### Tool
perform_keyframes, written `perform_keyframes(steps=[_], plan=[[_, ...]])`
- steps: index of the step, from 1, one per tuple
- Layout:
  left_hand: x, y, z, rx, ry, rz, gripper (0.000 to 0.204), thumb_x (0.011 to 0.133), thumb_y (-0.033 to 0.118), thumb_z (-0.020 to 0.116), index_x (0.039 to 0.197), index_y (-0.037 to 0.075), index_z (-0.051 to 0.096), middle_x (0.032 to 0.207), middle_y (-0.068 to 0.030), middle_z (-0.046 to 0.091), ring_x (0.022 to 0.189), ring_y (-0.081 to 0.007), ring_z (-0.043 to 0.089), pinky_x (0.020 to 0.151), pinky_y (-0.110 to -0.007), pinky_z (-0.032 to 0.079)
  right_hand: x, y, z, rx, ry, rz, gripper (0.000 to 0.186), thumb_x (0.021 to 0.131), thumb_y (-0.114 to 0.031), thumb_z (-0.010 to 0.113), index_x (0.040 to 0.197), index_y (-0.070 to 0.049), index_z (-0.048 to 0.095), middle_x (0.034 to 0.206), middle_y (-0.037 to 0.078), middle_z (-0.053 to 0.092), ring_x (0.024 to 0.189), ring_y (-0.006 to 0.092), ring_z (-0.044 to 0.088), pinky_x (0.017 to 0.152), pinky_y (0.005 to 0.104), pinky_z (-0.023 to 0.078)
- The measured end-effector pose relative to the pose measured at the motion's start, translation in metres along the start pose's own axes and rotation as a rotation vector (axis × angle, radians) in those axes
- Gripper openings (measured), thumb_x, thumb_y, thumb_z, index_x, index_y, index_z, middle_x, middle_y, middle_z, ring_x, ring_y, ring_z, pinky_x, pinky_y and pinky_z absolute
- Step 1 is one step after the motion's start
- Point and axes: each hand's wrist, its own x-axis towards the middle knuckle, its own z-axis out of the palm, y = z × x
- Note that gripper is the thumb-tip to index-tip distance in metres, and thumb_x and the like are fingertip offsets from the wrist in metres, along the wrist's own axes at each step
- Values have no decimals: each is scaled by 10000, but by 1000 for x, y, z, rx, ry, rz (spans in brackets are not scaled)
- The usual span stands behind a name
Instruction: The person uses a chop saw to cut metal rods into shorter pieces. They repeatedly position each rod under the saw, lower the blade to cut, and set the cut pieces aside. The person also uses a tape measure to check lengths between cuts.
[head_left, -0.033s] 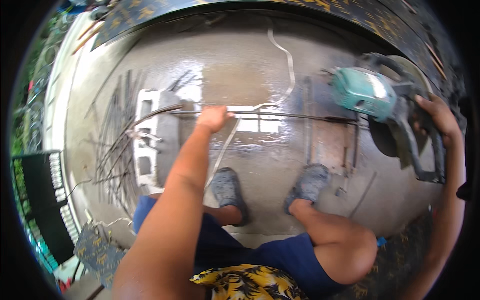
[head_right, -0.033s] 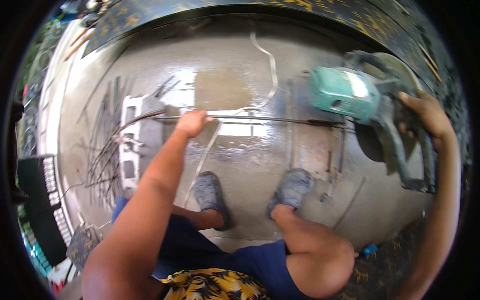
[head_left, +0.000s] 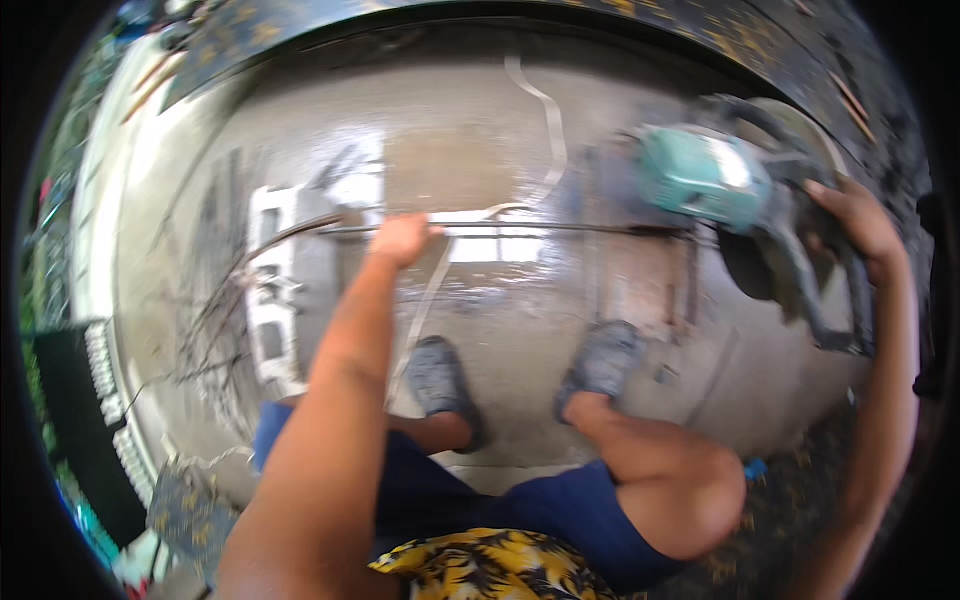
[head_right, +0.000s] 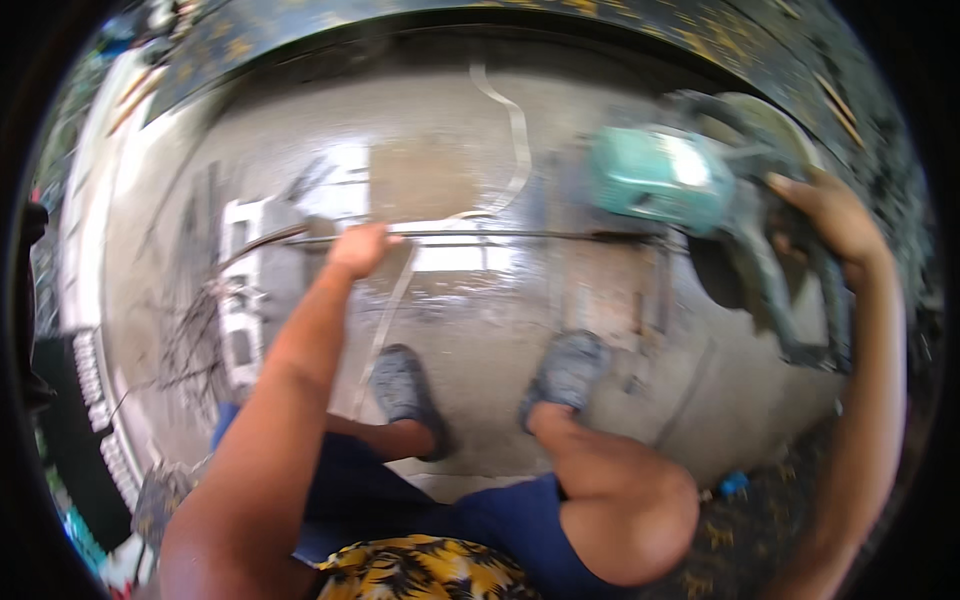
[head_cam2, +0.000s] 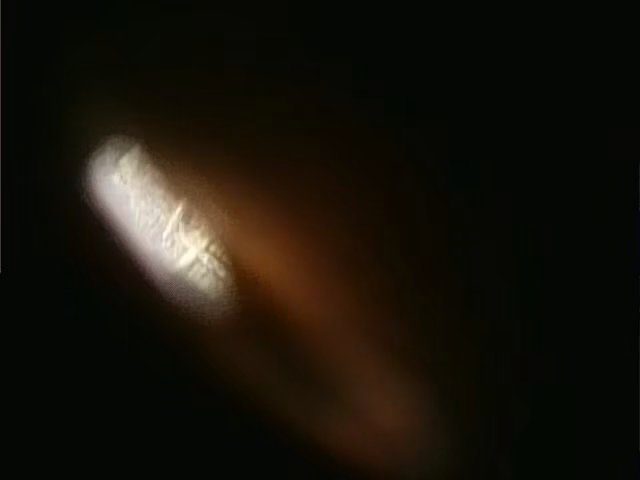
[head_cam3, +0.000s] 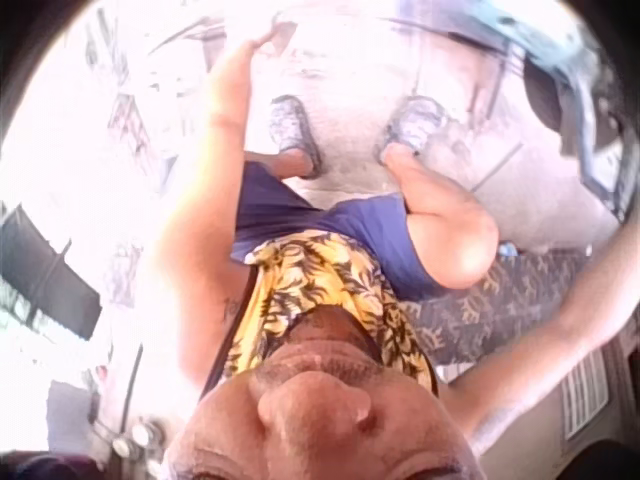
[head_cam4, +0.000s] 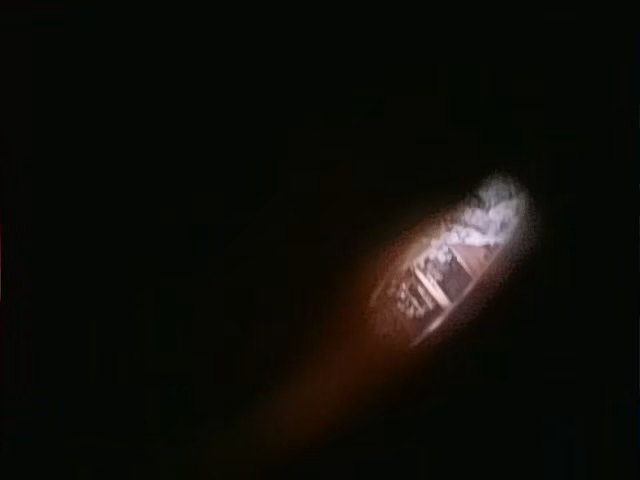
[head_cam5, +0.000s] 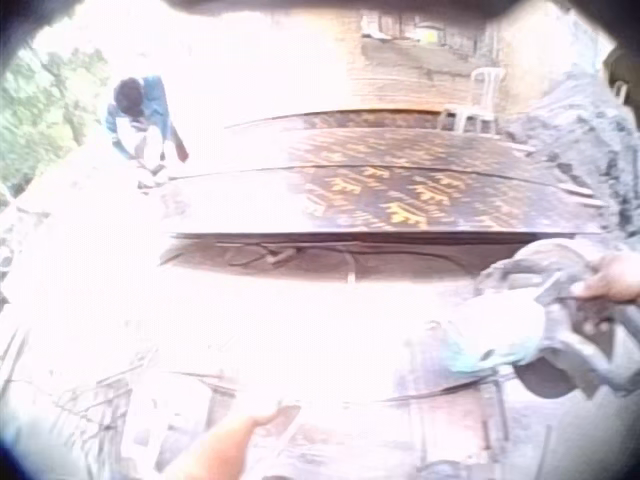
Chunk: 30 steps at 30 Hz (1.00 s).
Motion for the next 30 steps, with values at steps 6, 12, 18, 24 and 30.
perform_keyframes(steps=[6,12,18,24,30], plan=[[3,6,14,98,197,40,409,1026,458,546,1046,58,628,1004,-232,707,973,-444,673,853,-556,515,-9,79,37,85,32,-77,561,927,-317,770,1198,113,534,782,82,671,618,157,634,601,303,531],[-5,14,33,71,68,41,444,1045,467,498,1055,39,617,1041,-239,704,996,-456,662,878,-560,505,-32,122,66,4,134,-25,562,941,-253,750,1301,105,508,826,129,691,611,161,656,598,331,560],[-6,18,19,35,10,37,423,1058,435,474,1065,37,618,1076,-236,702,1042,-452,650,899,-556,495,-40,149,80,-49,188,-5,760,897,-286,757,1428,140,419,903,223,707,643,229,699,644,383,571],[-6,20,19,40,-33,18,440,1065,436,448,1098,42,640,1100,-253,694,1047,-465,641,889,-561,492,-37,163,82,-134,259,-62,803,888,-363,737,1458,108,422,1267,343,635,1191,436,640,1043,447,488],[1,12,26,24,26,84,466,1073,433,433,1091,24,654,1109,-273,690,1055,-485,634,909,-557,493,-32,173,87,-151,289,-135,757,897,-286,747,1448,108,409,867,190,707,639,210,694,586,364,558]])
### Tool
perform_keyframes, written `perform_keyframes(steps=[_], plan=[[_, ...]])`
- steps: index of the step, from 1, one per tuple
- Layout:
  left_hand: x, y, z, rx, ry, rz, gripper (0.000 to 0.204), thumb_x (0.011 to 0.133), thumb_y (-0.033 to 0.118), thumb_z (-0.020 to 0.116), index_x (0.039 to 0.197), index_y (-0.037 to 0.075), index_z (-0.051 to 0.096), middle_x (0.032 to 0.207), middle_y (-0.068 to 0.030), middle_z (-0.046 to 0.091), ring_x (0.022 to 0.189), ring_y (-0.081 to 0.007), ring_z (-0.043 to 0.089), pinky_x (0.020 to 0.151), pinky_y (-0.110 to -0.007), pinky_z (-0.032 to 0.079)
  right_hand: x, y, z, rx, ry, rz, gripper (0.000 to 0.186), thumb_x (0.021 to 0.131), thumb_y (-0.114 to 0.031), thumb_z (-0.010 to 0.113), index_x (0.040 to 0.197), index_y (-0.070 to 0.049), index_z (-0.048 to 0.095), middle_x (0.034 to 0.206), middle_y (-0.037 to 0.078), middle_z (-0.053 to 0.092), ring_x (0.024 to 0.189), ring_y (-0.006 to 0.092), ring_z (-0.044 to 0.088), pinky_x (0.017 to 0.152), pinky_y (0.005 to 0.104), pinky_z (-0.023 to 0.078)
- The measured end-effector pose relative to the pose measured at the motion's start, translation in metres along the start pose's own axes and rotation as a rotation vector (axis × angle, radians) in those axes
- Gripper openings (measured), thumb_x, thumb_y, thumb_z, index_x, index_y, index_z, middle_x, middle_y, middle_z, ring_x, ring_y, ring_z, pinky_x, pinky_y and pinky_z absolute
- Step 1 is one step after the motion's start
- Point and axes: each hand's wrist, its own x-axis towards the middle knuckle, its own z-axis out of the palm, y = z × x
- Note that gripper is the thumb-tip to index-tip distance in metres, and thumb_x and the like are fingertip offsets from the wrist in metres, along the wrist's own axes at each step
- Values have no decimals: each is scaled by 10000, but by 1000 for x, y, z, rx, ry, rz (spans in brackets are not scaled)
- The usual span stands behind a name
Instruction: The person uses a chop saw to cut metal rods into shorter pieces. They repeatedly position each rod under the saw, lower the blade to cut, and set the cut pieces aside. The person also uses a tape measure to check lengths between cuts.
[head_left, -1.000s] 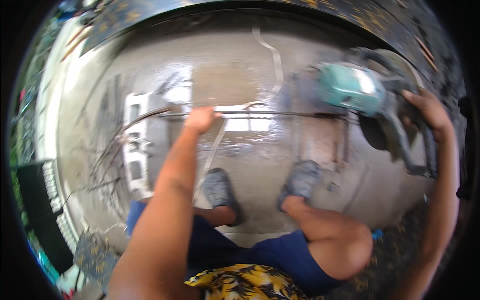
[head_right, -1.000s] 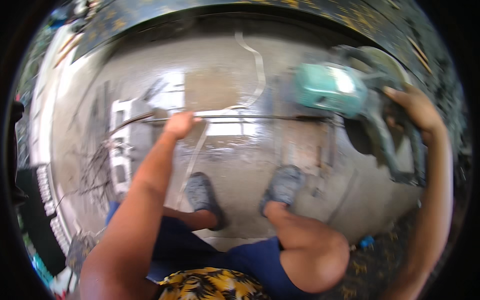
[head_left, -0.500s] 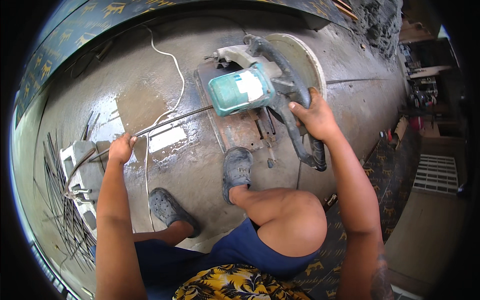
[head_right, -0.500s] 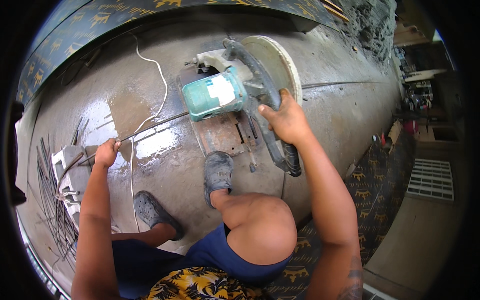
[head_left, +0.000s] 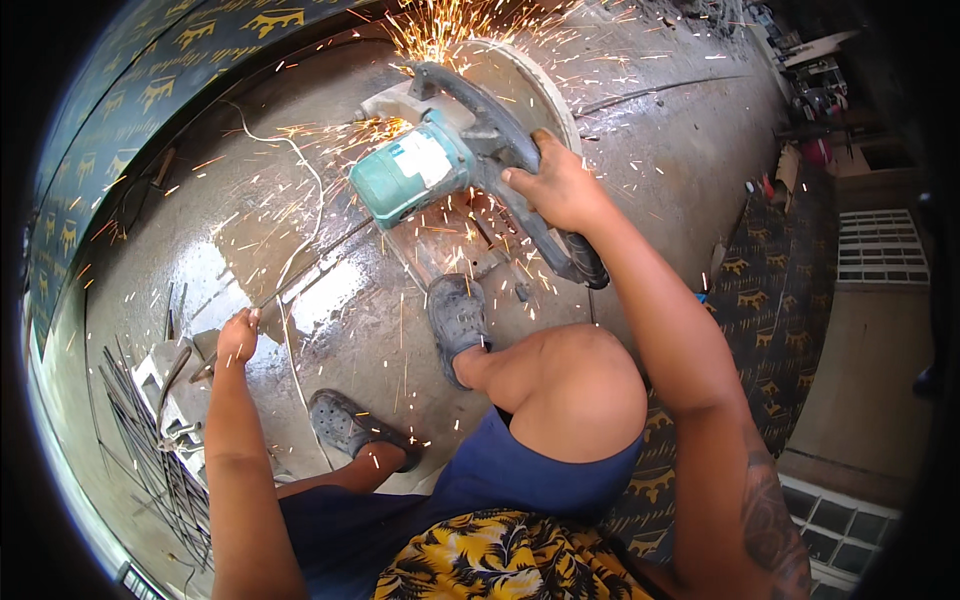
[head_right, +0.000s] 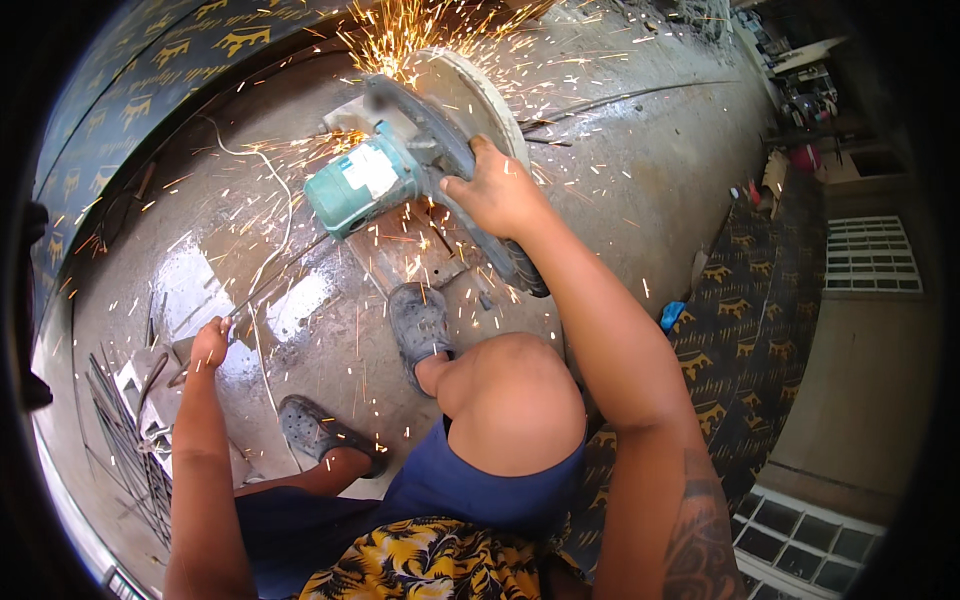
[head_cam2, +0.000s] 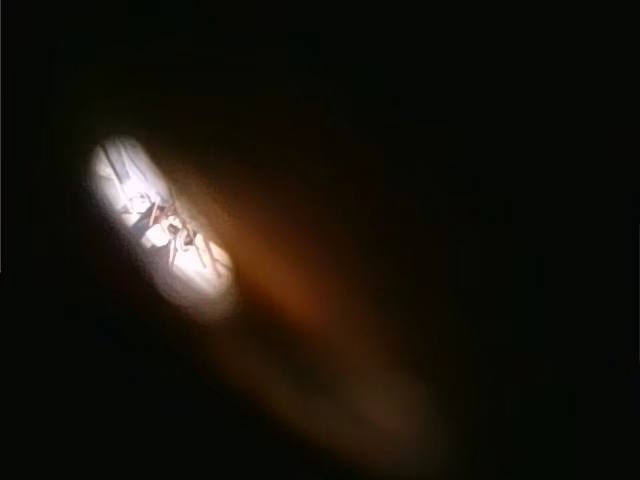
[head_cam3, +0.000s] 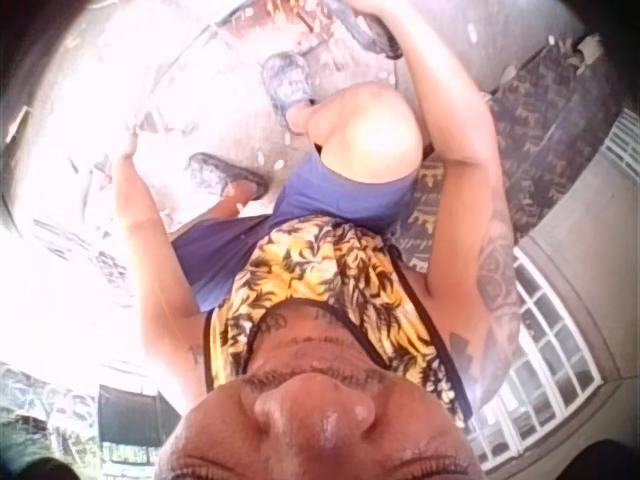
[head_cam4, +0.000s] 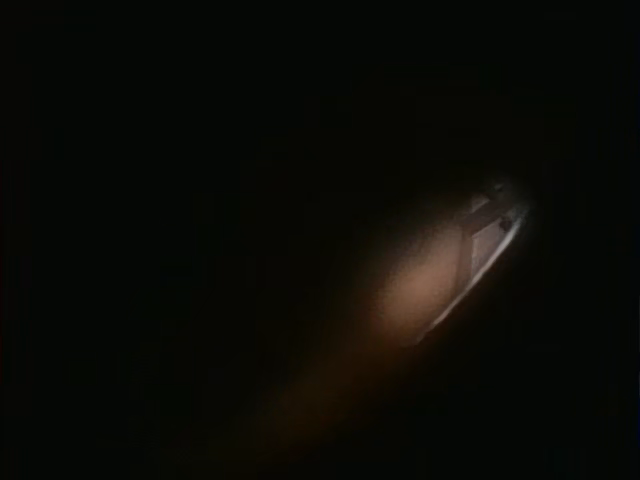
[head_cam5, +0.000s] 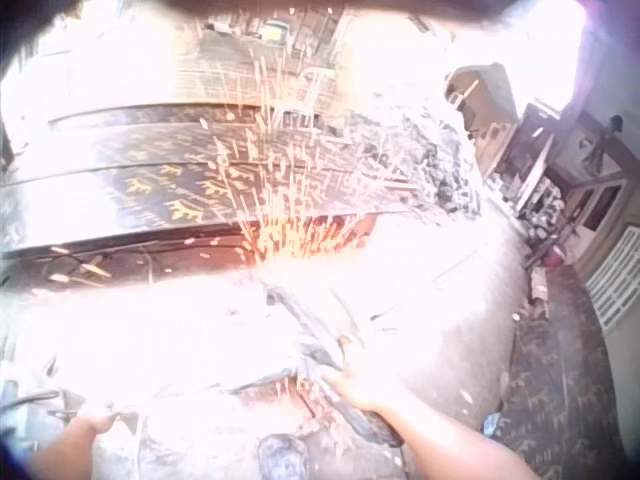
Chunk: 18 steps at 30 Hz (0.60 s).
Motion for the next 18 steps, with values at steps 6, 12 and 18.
perform_keyframes(steps=[6,12,18], plan=[[8,-6,-1,-38,-96,-66,497,1073,457,434,1095,17,665,1086,-291,691,1051,-507,630,907,-557,492,-1,1,1,22,12,-17,748,904,-298,748,1445,97,415,775,171,696,647,216,696,608,376,557],[9,-7,-4,-41,-116,-63,508,1071,469,438,1094,15,664,1070,-298,692,1054,-502,634,909,-549,493,1,2,2,12,8,4,782,906,-312,744,1467,105,394,868,200,681,729,257,672,678,389,540],[4,-1,-4,-44,-111,-72,501,1065,467,456,1123,22,679,1111,-291,691,1081,-488,635,927,-536,493,-15,19,26,2,11,30,811,910,-310,738,1495,106,361,1240,347,639,1147,400,677,987,435,530]])
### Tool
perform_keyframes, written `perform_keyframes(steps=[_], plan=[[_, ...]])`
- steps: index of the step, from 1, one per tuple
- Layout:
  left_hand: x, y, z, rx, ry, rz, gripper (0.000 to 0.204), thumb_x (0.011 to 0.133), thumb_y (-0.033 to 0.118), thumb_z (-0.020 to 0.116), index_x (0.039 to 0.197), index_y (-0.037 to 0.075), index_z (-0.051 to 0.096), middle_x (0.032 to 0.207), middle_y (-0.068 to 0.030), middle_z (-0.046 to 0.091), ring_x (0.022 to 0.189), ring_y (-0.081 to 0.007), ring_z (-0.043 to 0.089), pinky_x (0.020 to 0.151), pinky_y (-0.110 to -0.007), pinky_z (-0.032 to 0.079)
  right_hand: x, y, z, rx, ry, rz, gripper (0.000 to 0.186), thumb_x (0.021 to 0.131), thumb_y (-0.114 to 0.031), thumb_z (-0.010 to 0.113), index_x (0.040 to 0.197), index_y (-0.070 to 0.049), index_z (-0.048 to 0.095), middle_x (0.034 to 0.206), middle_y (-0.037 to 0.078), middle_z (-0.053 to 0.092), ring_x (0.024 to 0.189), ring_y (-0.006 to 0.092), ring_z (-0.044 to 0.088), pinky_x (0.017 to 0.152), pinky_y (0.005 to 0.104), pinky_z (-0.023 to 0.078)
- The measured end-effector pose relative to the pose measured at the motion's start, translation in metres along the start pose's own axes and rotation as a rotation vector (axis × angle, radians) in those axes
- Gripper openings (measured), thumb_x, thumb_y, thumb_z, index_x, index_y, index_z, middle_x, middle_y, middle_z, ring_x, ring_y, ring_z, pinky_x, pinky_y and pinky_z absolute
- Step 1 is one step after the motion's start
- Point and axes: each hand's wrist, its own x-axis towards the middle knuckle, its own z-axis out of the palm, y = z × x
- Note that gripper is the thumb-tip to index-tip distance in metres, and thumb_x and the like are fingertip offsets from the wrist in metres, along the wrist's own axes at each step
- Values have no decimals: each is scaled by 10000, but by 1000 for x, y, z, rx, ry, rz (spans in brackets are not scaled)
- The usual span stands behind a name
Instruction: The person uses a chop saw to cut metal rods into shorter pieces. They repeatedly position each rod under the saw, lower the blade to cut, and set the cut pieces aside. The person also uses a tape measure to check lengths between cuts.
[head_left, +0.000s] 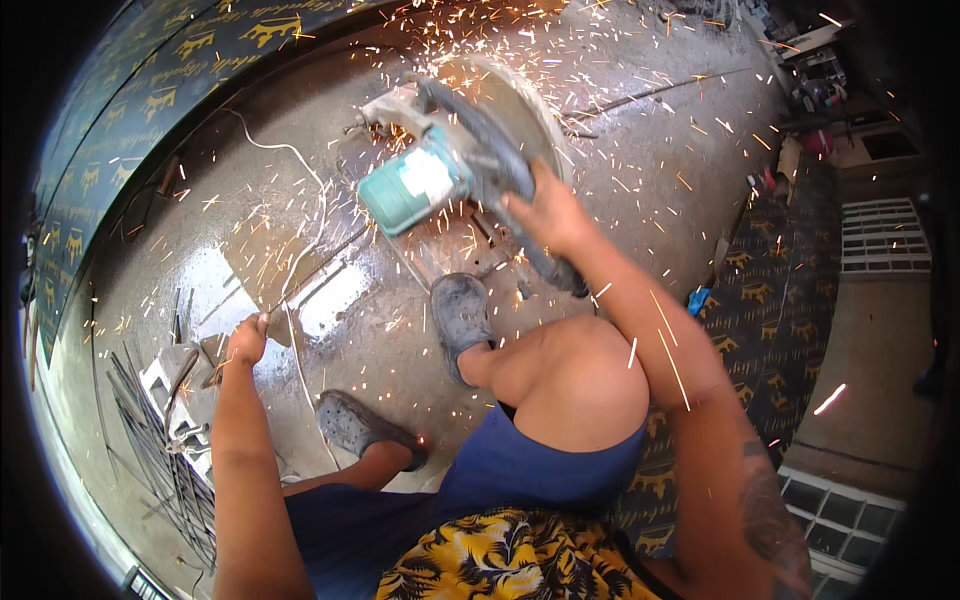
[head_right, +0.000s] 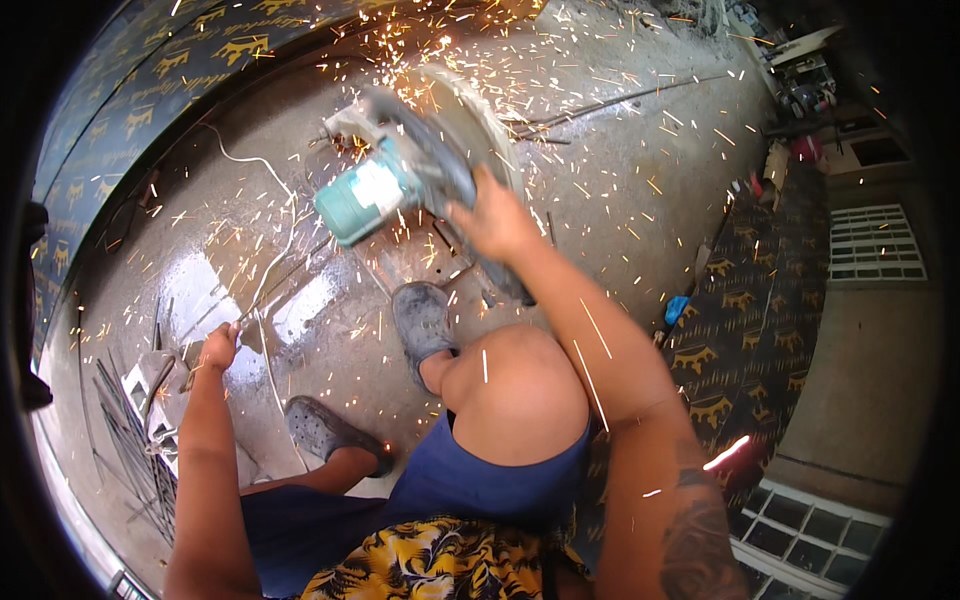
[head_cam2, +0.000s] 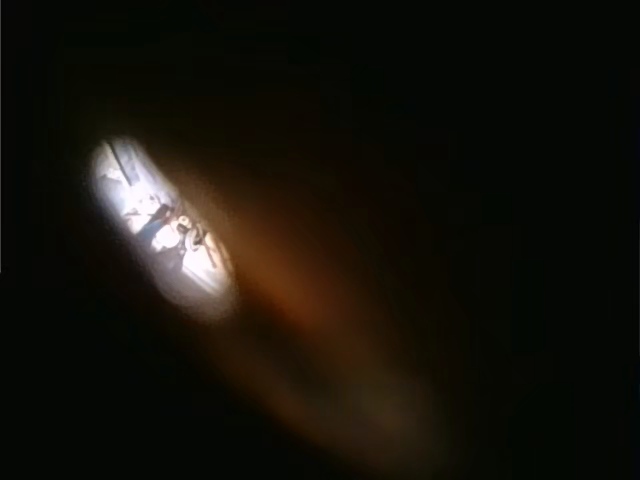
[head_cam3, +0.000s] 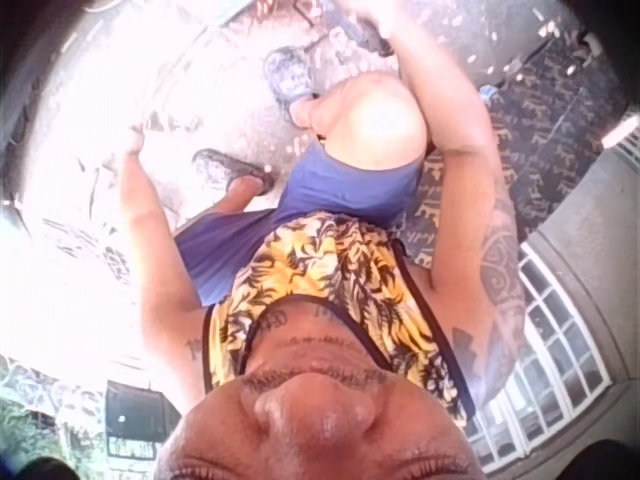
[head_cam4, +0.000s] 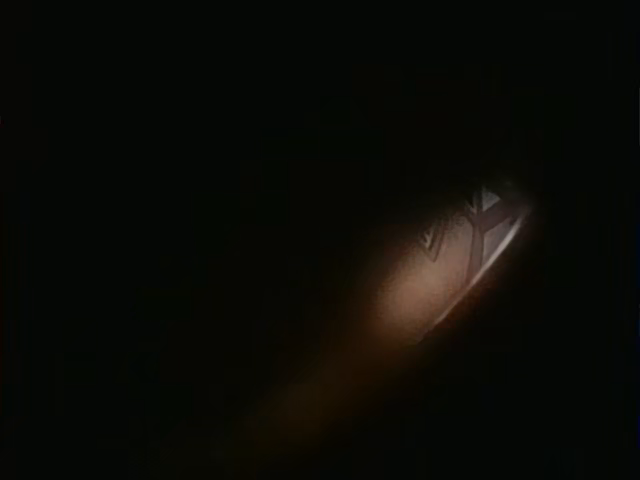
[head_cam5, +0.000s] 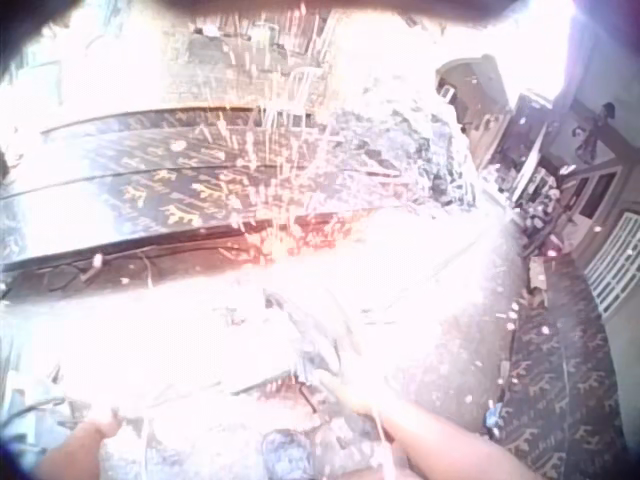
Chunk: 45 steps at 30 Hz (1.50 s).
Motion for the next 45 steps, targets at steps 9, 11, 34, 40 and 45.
perform_keyframes(steps=[9,11,34,40,45], plan=[[-28,23,-26,12,-12,-46,594,1057,527,420,1121,10,704,1156,-289,687,1129,-460,632,976,-519,482,18,-20,-37,60,-183,32,777,903,-410,749,1381,129,458,1145,357,673,1122,440,673,970,452,532],[-39,36,-44,95,-48,-98,611,1056,540,410,1123,15,715,1150,-286,693,1129,-452,638,984,-519,482,53,-48,-79,75,-256,58,751,910,-486,730,1310,121,542,1108,334,698,1091,400,694,938,443,542],[-440,-257,-97,-1,626,-625,399,1053,280,492,1207,-9,720,1164,-233,727,1109,-400,675,968,-472,512,-53,60,-142,505,998,-606,279,1011,-208,586,1187,0,644,1093,98,667,1005,199,615,945,359,487],[-359,-278,-144,321,493,-1172,795,1053,621,368,1479,-44,462,1424,-272,567,1295,-409,564,1086,-491,433,-101,212,55,249,515,434,500,998,-288,640,1353,55,568,1336,258,607,1264,381,588,1086,451,445],[-261,-191,-153,-143,482,-382,674,1098,454,431,1520,-70,391,1556,-278,440,1422,-395,449,1166,-416,347,-167,294,180,-38,84,899,634,1015,-320,587,1545,-35,387,1577,189,417,1442,365,424,1176,475,379]])
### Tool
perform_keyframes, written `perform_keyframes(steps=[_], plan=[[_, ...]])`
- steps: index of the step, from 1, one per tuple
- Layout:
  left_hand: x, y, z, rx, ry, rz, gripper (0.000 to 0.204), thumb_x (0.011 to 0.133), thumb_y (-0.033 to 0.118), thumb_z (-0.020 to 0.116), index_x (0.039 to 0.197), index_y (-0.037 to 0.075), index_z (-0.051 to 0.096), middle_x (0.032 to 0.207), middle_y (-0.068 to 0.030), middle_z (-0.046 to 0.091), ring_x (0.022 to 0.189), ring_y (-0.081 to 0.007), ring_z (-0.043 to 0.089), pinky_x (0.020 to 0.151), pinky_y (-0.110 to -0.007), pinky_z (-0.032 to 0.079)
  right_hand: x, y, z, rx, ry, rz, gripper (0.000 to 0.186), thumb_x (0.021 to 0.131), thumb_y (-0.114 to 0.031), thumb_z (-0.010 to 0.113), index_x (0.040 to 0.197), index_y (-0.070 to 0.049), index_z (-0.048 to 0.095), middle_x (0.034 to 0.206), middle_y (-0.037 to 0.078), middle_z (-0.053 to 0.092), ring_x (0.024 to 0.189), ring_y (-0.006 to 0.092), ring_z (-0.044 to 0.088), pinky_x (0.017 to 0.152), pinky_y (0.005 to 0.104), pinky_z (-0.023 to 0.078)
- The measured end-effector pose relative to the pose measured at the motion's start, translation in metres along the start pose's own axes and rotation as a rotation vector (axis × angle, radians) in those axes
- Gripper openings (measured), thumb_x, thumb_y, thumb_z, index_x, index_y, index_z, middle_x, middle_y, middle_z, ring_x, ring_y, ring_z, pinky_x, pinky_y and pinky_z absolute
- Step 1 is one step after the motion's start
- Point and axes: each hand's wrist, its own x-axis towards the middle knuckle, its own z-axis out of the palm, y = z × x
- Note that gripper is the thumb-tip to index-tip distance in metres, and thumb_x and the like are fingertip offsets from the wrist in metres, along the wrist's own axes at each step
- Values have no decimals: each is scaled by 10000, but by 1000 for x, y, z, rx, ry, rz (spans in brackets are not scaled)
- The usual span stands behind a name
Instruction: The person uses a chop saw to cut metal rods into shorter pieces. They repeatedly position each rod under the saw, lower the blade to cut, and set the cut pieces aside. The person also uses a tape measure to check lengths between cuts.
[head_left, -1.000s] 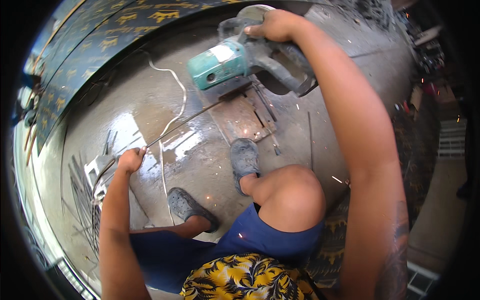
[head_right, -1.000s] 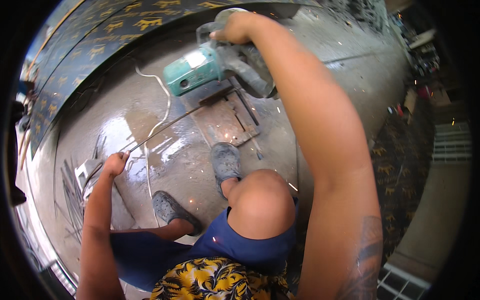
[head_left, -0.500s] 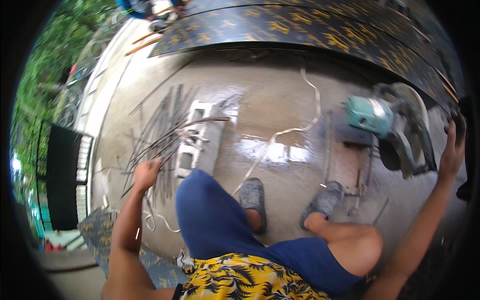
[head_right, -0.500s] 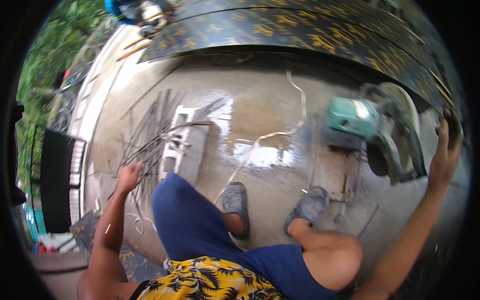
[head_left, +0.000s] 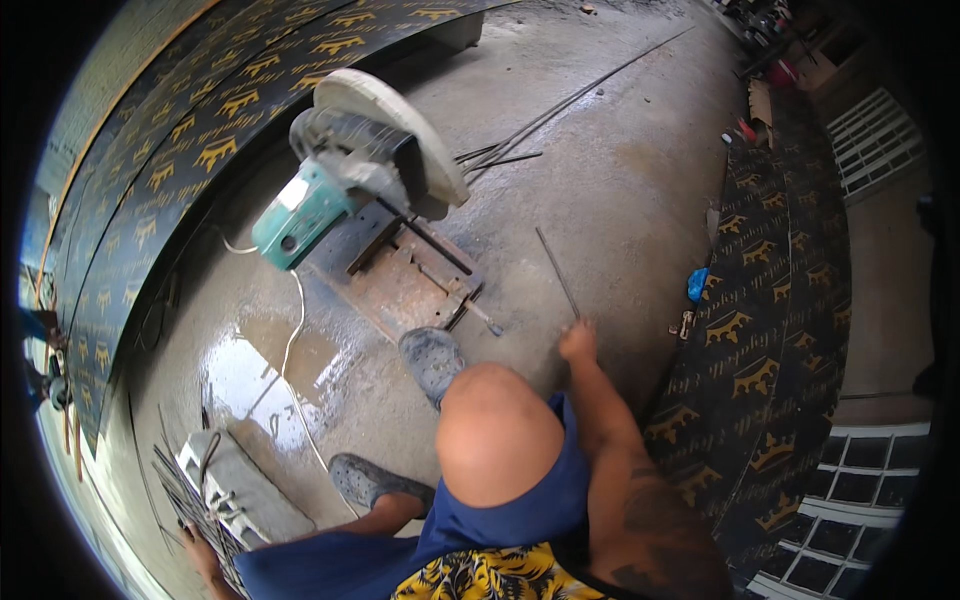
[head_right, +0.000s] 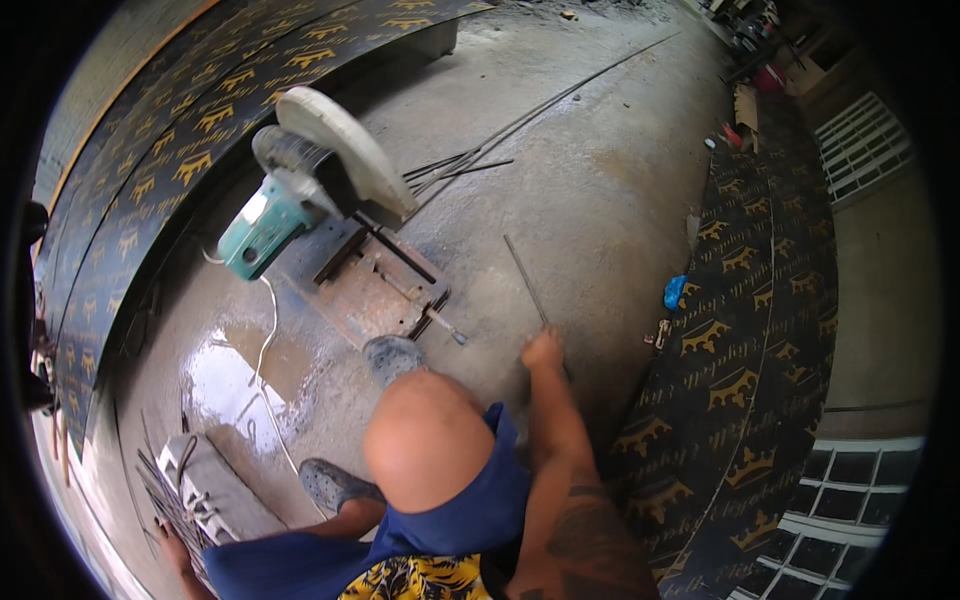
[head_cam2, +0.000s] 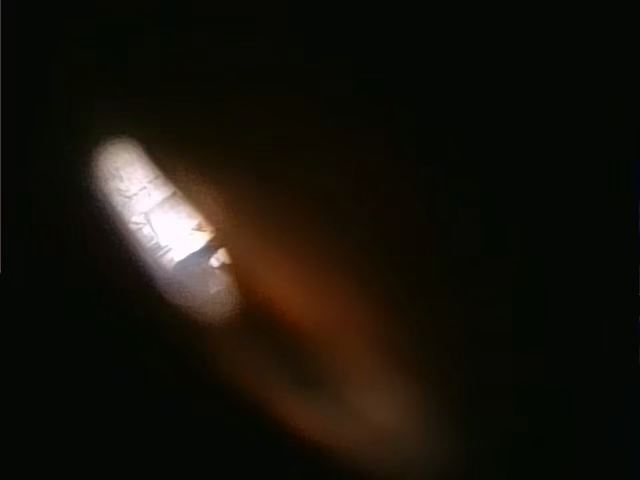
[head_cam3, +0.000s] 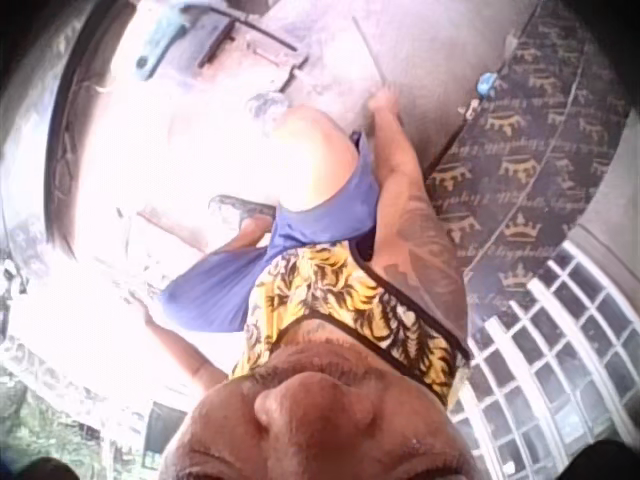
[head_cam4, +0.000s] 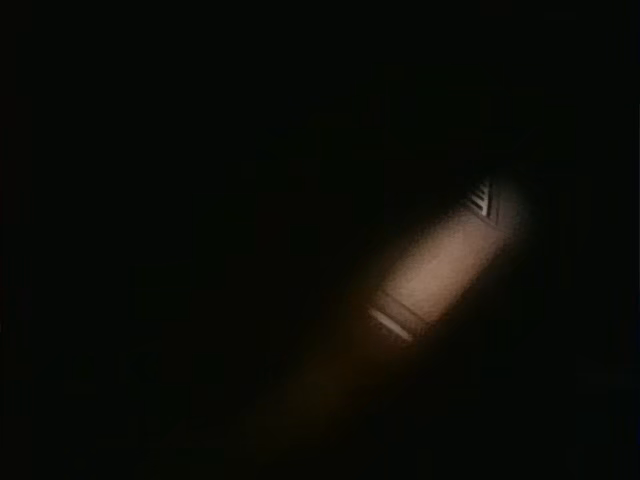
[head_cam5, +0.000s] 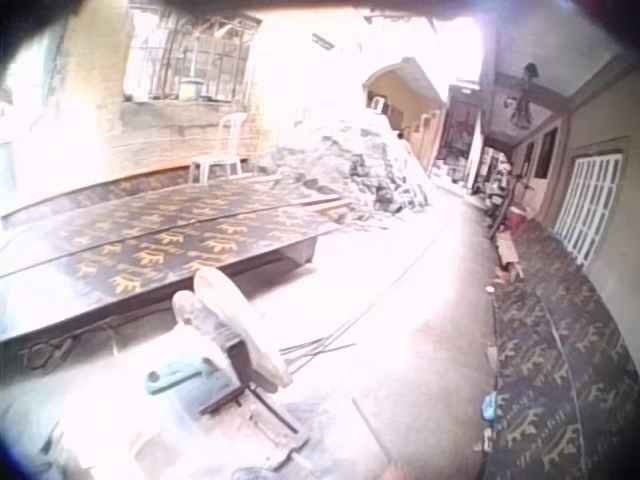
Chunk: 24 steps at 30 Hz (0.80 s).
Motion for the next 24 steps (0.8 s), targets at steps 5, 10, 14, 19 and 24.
perform_keyframes(steps=[5,10,14,19,24], plan=[[-27,113,4,-384,-133,382,533,1120,331,464,1564,47,387,1223,-162,633,1114,-236,603,998,-355,474,14,15,19,34,21,238,583,1040,-309,549,1559,-90,398,1581,141,429,1479,314,373,1215,474,312],[-39,174,19,-309,-261,264,504,1118,273,469,1556,39,384,1055,-113,651,882,-158,604,787,-297,504,37,-19,7,-91,-51,340,547,1055,-355,540,1532,-105,447,1547,121,465,1436,307,413,1188,460,329],[-38,180,28,-376,-364,130,477,1118,263,464,1531,34,393,906,-63,625,728,-117,576,665,-263,471,48,-48,25,97,135,375,490,1064,-334,526,1492,-99,496,1507,142,493,1406,309,438,1161,448,353],[-26,175,34,-301,-362,123,529,1116,377,431,1539,61,402,833,-58,647,644,-131,621,562,-255,444,58,-47,27,69,66,418,435,1070,-303,502,1438,-75,545,1498,163,495,1397,340,450,1145,460,379],[-28,179,32,-328,-388,85,502,1115,409,425,1464,52,468,819,-55,648,640,-123,618,548,-252,437,54,-65,10,372,154,151,417,1057,-329,498,1364,-56,569,1356,231,610,1220,422,599,1003,507,496]])
